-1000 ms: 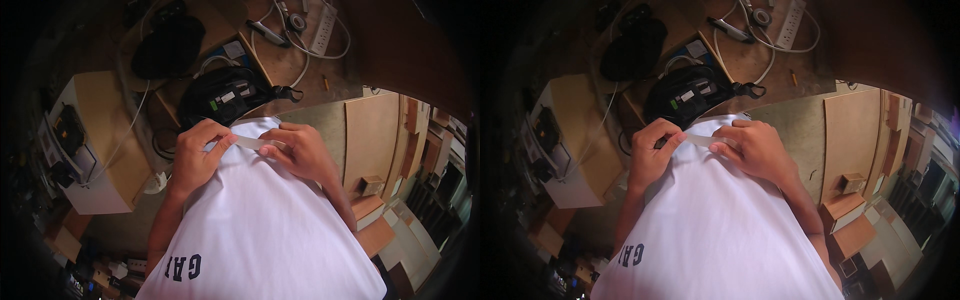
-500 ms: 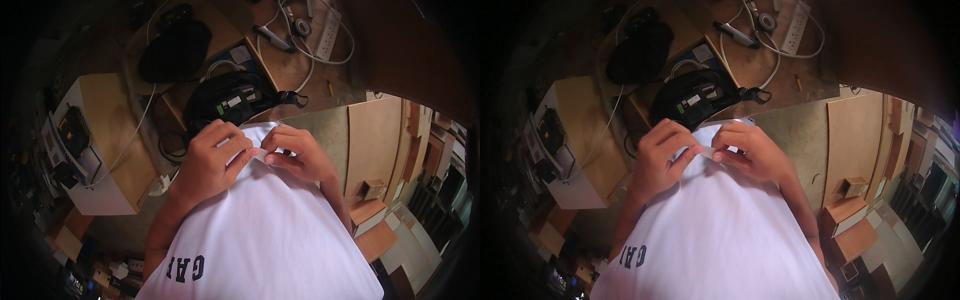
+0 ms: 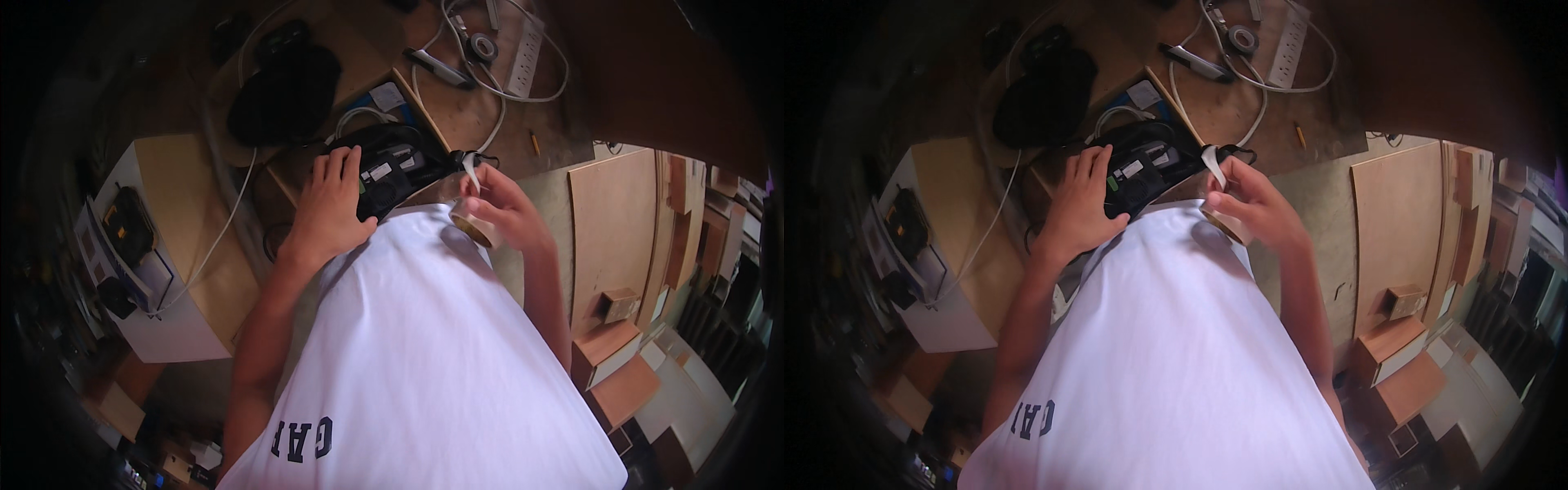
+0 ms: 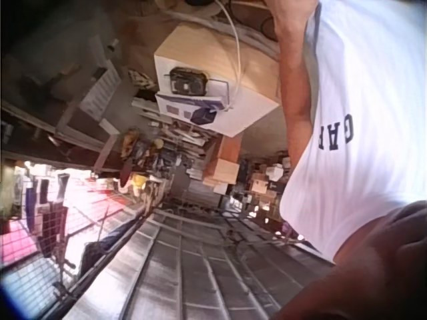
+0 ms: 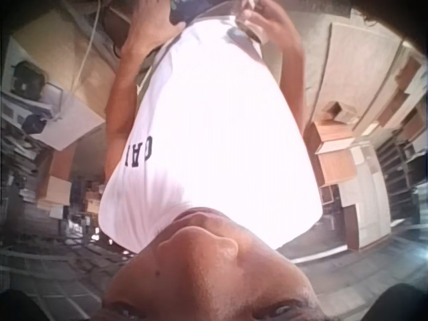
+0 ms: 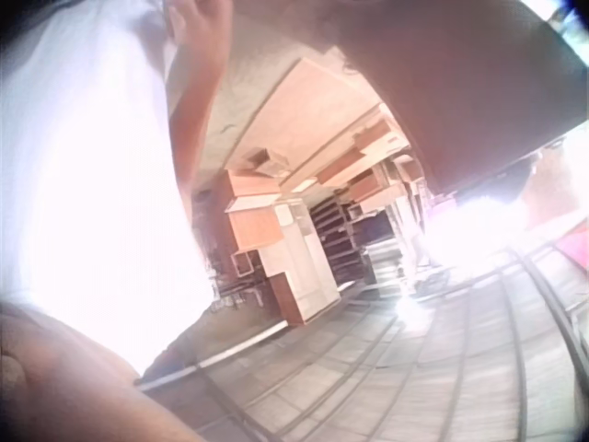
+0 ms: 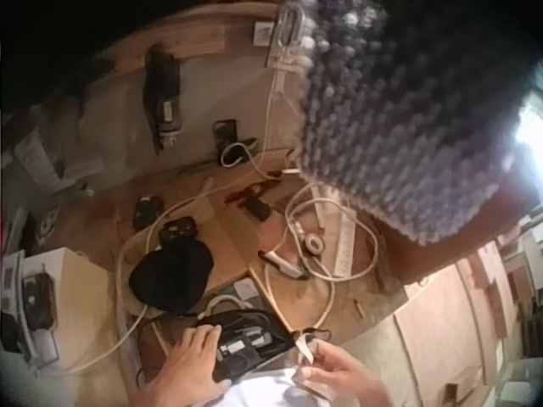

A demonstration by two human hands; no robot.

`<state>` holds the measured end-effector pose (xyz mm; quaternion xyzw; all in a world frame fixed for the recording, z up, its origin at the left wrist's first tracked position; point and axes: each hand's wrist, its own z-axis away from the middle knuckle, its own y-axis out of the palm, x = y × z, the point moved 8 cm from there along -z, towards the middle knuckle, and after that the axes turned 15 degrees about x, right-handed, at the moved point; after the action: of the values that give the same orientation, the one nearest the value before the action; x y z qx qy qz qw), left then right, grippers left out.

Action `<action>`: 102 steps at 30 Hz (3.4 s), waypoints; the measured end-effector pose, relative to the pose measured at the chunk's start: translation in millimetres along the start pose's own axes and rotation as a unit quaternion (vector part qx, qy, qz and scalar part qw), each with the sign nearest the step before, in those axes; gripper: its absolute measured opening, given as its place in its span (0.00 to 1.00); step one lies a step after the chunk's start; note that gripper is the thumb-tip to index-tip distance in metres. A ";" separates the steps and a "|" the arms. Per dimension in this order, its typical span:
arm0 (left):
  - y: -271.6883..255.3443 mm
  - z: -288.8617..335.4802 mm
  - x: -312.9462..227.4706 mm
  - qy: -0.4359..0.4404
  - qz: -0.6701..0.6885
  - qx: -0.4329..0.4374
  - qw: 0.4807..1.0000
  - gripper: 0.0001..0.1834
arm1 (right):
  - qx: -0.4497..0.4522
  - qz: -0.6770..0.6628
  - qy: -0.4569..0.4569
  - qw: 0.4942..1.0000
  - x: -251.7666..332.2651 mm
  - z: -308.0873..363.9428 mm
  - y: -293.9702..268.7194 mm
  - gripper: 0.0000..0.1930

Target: The person opens a black electronic device, manipulates internal components, and secures parts with tape. The person handles wires and a small circuit board, then applies tape to the device casing.

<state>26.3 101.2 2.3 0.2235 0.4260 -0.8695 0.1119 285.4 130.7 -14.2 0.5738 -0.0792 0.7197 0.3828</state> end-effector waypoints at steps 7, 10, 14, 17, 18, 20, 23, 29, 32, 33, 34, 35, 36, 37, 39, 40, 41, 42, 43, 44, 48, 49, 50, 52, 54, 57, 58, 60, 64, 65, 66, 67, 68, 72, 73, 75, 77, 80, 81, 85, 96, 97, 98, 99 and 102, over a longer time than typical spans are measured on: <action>21.9 1.3 7.2 -0.003 0.078 -0.137 0.987 0.65 | -0.007 0.114 0.091 0.989 -14.6 -40.8 19.2 0.21; 30.2 -1.9 12.7 -0.005 0.071 -0.132 0.989 0.62 | -0.027 0.195 0.133 0.971 -24.1 -54.4 24.2 0.21; 35.1 1.8 6.4 0.004 0.031 -0.170 0.985 0.60 | -0.038 0.149 0.200 0.968 -36.0 -59.9 27.9 0.19; 36.1 0.8 4.1 0.011 0.034 -0.178 0.983 0.58 | -0.046 0.144 0.185 0.971 -36.5 -62.6 29.6 0.18; 35.4 0.9 3.6 0.015 0.037 -0.181 0.983 0.57 | -0.059 0.126 0.171 0.975 -36.4 -63.1 29.9 0.18; 36.0 -0.1 4.7 0.016 0.049 -0.177 0.983 0.56 | -0.081 0.090 0.143 0.982 -35.6 -63.7 30.7 0.19; 34.2 -2.9 12.4 0.013 0.073 -0.158 0.985 0.52 | -0.102 0.044 0.125 0.986 -28.2 -62.0 30.4 0.20; 15.6 -4.6 19.9 0.029 0.090 -0.170 0.981 0.49 | -0.083 0.045 0.124 0.988 -25.5 -65.2 31.0 0.21; 13.6 -4.0 18.8 0.046 0.101 -0.181 0.977 0.48 | -0.069 0.008 0.090 0.993 -33.0 -66.5 24.5 0.22; 14.5 -3.9 19.9 0.051 0.104 -0.184 0.976 0.48 | -0.066 0.011 0.090 0.994 -35.4 -65.4 23.2 0.23; 15.7 -4.3 20.6 0.055 0.107 -0.188 0.975 0.48 | -0.062 0.013 0.089 0.994 -31.5 -65.0 24.9 0.23; 18.6 -6.1 20.6 0.046 0.101 -0.178 0.978 0.47 | -0.059 0.016 0.089 0.994 -29.2 -64.5 26.2 0.23; 21.8 -7.8 19.7 0.037 0.094 -0.169 0.980 0.47 | -0.053 0.023 0.091 0.994 -29.7 -63.8 26.8 0.23; 24.1 -9.2 19.1 0.026 0.088 -0.159 0.983 0.46 | -0.046 0.030 0.094 0.994 -30.4 -63.8 27.5 0.23; 25.6 -10.7 16.0 0.022 0.069 -0.162 0.984 0.47 | -0.037 0.042 0.100 0.993 -29.1 -64.1 28.6 0.23; 26.8 -10.7 15.3 0.020 0.059 -0.163 0.985 0.47 | -0.034 0.046 0.103 0.993 -27.3 -63.9 29.4 0.23; 26.7 -9.5 15.0 0.022 0.054 -0.171 0.984 0.47 | -0.032 0.050 0.107 0.992 -24.9 -63.5 30.3 0.23; 26.6 -7.8 14.7 0.024 0.049 -0.179 0.982 0.47 | -0.038 0.083 0.103 0.991 -18.6 -62.5 30.3 0.22; 26.7 -7.1 14.2 0.027 0.043 -0.186 0.981 0.48 | -0.045 0.115 0.097 0.988 -11.1 -60.7 30.2 0.23; 25.7 -4.8 14.4 0.036 0.044 -0.208 0.976 0.48 | -0.052 0.147 0.092 0.983 -4.0 -59.4 29.8 0.23; 19.6 2.7 15.8 0.082 0.060 -0.274 0.956 0.48 | -0.158 0.338 0.028 0.927 38.6 -57.9 14.8 0.24; 15.9 3.9 16.0 0.096 0.065 -0.284 0.952 0.47 | -0.180 0.373 0.022 0.910 53.2 -60.1 12.6 0.24; 14.2 3.7 15.5 0.114 0.073 -0.281 0.950 0.48 | -0.201 0.407 0.016 0.891 68.1 -62.9 10.1 0.25; 10.8 4.4 14.6 0.151 0.088 -0.274 0.946 0.48 | -0.190 0.424 -0.017 0.885 88.4 -76.8 7.4 0.26; 13.0 2.8 17.1 0.167 0.100 -0.249 0.949 0.50 | -0.155 0.438 -0.039 0.885 96.8 -95.2 5.9 0.26; 14.1 1.1 19.8 0.191 0.105 -0.234 0.948 0.51 | -0.099 0.485 0.061 0.867 88.9 -124.0 10.5 0.23; 13.9 1.6 19.0 0.196 0.105 -0.234 0.946 0.52 | -0.075 0.503 0.098 0.855 86.3 -131.0 12.1 0.23; 12.3 3.5 18.1 0.194 0.118 -0.234 0.945 0.52 | -0.057 0.526 0.077 0.845 85.8 -136.7 13.7 0.22; 14.2 4.5 21.3 0.179 0.121 -0.240 0.946 0.53 | -0.055 0.569 0.081 0.816 85.4 -143.8 20.4 0.22; 15.2 3.9 23.6 0.178 0.127 -0.241 0.946 0.53 | -0.060 0.581 0.084 0.808 85.9 -144.7 21.6 0.22; 16.7 3.4 26.6 0.177 0.134 -0.241 0.945 0.53 | -0.062 0.583 0.091 0.805 83.6 -147.4 21.2 0.23; 17.1 3.1 28.2 0.176 0.140 -0.242 0.944 0.54 | -0.063 0.586 0.098 0.802 80.6 -151.0 19.9 0.23; 17.1 3.1 28.3 0.176 0.134 -0.241 0.945 0.54 | -0.065 0.588 0.105 0.799 79.0 -152.7 18.7 0.23; 19.0 1.4 32.0 0.167 0.126 -0.238 0.949 0.54 | -0.078 0.601 0.130 0.785 76.4 -154.6 18.7 0.22; 20.5 -0.1 32.2 0.165 0.129 -0.235 0.949 0.54 | -0.077 0.603 0.139 0.782 73.1 -156.2 17.8 0.21; 21.5 -1.0 33.1 0.167 0.133 -0.239 0.947 0.53 | -0.078 0.615 0.144 0.771 71.6 -158.7 19.1 0.19; 22.1 -2.4 34.6 0.161 0.137 -0.233 0.949 0.52 | -0.082 0.632 0.135 0.759 73.3 -162.4 22.4 0.19; 22.3 -3.7 35.2 0.151 0.137 -0.217 0.954 0.49 | -0.063 0.647 0.126 0.750 67.7 -169.9 23.4 0.17; 22.0 -3.9 35.0 0.156 0.132 -0.217 0.955 0.48 | -0.054 0.650 0.114 0.750 67.7 -170.6 25.6 0.17; 19.9 -3.2 36.5 0.178 0.148 -0.236 0.944 0.46 | -0.003 0.657 0.084 0.749 67.8 -169.1 34.9 0.19; 8.8 -0.3 45.9 0.170 0.247 -0.245 0.922 0.45 | 0.131 0.668 0.027 0.732 90.4 -139.4 71.7 0.40; 8.7 -0.7 47.4 0.163 0.255 -0.243 0.921 0.45 | 0.127 0.669 0.010 0.732 88.5 -138.5 73.0 0.41; 8.6 -1.0 46.7 0.166 0.254 -0.240 0.922 0.45 | 0.123 0.670 -0.006 0.732 89.1 -137.7 74.7 0.42; 8.6 -1.5 46.0 0.169 0.253 -0.236 0.923 0.45 | 0.129 0.662 0.010 0.738 87.8 -137.9 73.8 0.43; 6.6 -2.8 43.0 0.180 0.243 -0.227 0.926 0.45 | 0.152 0.646 0.067 0.745 87.6 -141.8 74.3 0.46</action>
<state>-8.0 99.2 -24.6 0.4418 0.5575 -0.6410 0.2885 124.9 197.9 41.0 0.3862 -0.2951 0.8340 -0.2614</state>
